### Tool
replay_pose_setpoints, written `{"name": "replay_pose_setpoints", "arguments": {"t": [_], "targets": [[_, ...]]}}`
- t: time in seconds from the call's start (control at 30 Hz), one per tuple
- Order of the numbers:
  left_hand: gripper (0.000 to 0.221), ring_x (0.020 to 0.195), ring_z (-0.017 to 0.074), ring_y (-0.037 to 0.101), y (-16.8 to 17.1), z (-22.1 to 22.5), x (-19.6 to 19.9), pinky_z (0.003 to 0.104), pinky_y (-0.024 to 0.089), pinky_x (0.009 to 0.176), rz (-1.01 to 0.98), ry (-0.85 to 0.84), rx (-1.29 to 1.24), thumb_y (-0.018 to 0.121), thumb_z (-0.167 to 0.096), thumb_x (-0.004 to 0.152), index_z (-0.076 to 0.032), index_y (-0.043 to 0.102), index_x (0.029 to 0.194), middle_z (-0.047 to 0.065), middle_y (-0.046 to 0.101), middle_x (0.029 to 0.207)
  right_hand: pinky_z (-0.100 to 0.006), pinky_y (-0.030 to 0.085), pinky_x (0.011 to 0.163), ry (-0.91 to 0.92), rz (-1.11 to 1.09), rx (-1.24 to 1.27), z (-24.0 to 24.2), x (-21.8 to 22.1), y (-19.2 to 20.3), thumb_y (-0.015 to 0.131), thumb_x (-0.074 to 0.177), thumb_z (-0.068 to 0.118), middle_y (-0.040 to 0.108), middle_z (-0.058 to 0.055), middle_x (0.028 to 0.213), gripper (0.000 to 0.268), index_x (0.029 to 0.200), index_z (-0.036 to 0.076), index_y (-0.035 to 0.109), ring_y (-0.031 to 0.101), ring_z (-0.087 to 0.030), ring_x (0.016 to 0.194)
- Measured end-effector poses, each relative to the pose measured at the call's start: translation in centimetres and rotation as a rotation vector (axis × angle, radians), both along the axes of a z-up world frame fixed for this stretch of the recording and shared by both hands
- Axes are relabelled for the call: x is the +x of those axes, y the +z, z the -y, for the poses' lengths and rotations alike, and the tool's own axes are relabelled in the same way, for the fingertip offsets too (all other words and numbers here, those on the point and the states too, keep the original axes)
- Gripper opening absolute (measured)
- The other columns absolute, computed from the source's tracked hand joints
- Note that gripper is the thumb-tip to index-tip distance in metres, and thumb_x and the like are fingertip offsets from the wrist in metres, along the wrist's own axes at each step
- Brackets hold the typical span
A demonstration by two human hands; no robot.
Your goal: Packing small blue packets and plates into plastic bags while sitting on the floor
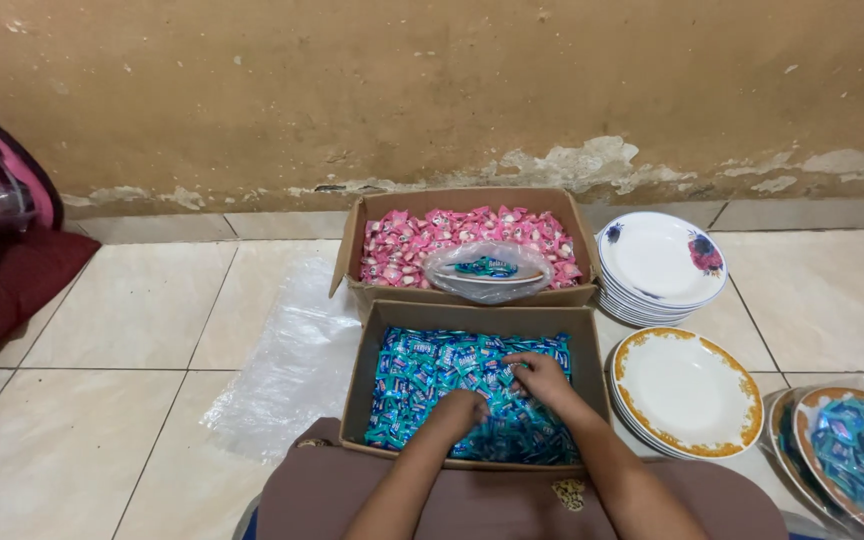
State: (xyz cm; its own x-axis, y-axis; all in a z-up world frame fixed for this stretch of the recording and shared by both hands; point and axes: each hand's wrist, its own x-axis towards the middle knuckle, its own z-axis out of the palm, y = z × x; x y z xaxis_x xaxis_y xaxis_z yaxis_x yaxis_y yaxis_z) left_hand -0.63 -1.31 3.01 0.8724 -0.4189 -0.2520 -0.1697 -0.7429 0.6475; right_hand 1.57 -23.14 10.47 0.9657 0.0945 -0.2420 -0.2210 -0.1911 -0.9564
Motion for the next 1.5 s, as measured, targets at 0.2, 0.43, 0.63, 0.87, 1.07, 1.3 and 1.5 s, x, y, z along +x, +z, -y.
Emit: {"name": "replay_pose_setpoints", "arguments": {"t": [0.2, 0.43, 0.63, 0.87, 1.07, 1.3, 1.5], "targets": [[0.034, 0.120, 0.0385, 0.064, 6.9, -3.2, 0.4, 0.048, 0.051, 0.103, 0.053, 0.405, -0.476, 0.077, -0.013, 0.090, -0.017, 0.076, 0.124, 0.015, 0.076, 0.117, -0.031, 0.065, 0.057, 0.032, 0.086, 0.074, -0.1, -0.6, 1.2, 0.057, 0.090, -0.004, 0.074, -0.024, 0.094, 0.050, 0.138, 0.009, 0.063, 0.076, -0.025, 0.068], [0.046, 0.113, 0.0270, 0.068, 6.4, -3.6, 0.5, 0.035, 0.063, 0.086, -0.206, 0.578, -0.841, 0.073, -0.007, 0.093, -0.013, 0.066, 0.138, 0.020, 0.069, 0.129, -0.028, 0.065, 0.058, 0.029, 0.090, 0.051, 0.5, 0.0, -0.5, 0.061, 0.088, -0.006, 0.071, -0.017, 0.095, 0.044, 0.130, 0.002, 0.067, 0.076, -0.024, 0.074], [0.047, 0.104, 0.0252, 0.066, 8.2, -3.1, -0.3, 0.035, 0.067, 0.076, -0.257, 0.639, -0.858, 0.067, 0.000, 0.090, -0.010, 0.068, 0.136, 0.018, 0.059, 0.125, -0.031, 0.059, 0.060, -0.017, 0.246, -0.267, 1.1, 0.4, -2.1, 0.074, 0.080, 0.007, 0.072, -0.008, 0.078, 0.037, 0.115, 0.017, 0.081, 0.074, -0.018, 0.070], [0.044, 0.086, 0.0254, 0.075, 7.0, -3.1, -0.5, 0.037, 0.069, 0.076, -0.470, 0.679, -0.950, 0.057, 0.001, 0.090, 0.001, 0.065, 0.133, 0.019, 0.055, 0.118, -0.044, 0.056, 0.093, -0.183, 0.575, -0.500, -0.1, 0.6, 8.4, 0.073, 0.081, 0.013, 0.073, -0.008, 0.103, 0.032, 0.110, 0.026, 0.080, 0.070, -0.034, 0.105], [0.045, 0.082, 0.0201, 0.073, 6.1, -2.8, 0.0, 0.032, 0.068, 0.076, -0.430, 0.630, -0.966, 0.068, 0.003, 0.087, 0.003, 0.066, 0.132, 0.017, 0.060, 0.108, -0.043, 0.053, 0.095, -0.259, 0.810, -0.565, 0.0, 6.2, 14.6, 0.074, 0.084, 0.007, 0.071, -0.007, 0.105, 0.033, 0.113, 0.022, 0.076, 0.068, -0.033, 0.108], [0.052, 0.086, 0.0266, 0.077, 7.6, -3.3, -0.6, 0.039, 0.068, 0.074, -0.349, 0.603, -0.936, 0.077, -0.007, 0.089, -0.002, 0.061, 0.138, 0.023, 0.069, 0.111, -0.046, 0.054, 0.096, -0.266, 0.723, -0.664, 0.1, 5.1, 12.6, 0.073, 0.088, 0.015, 0.069, -0.010, 0.111, 0.028, 0.116, 0.020, 0.073, 0.067, -0.036, 0.110], [0.040, 0.061, 0.0184, 0.073, -0.9, -3.3, 3.8, 0.029, 0.062, 0.050, -0.138, 0.651, -0.703, 0.087, -0.025, 0.083, -0.004, 0.073, 0.115, 0.013, 0.074, 0.084, -0.055, 0.048, 0.110, 0.171, 0.080, -0.769, 4.0, 1.8, -3.1, 0.076, 0.083, 0.029, 0.063, -0.027, 0.139, 0.077, 0.152, 0.013, 0.045, 0.059, -0.044, 0.132]]}}
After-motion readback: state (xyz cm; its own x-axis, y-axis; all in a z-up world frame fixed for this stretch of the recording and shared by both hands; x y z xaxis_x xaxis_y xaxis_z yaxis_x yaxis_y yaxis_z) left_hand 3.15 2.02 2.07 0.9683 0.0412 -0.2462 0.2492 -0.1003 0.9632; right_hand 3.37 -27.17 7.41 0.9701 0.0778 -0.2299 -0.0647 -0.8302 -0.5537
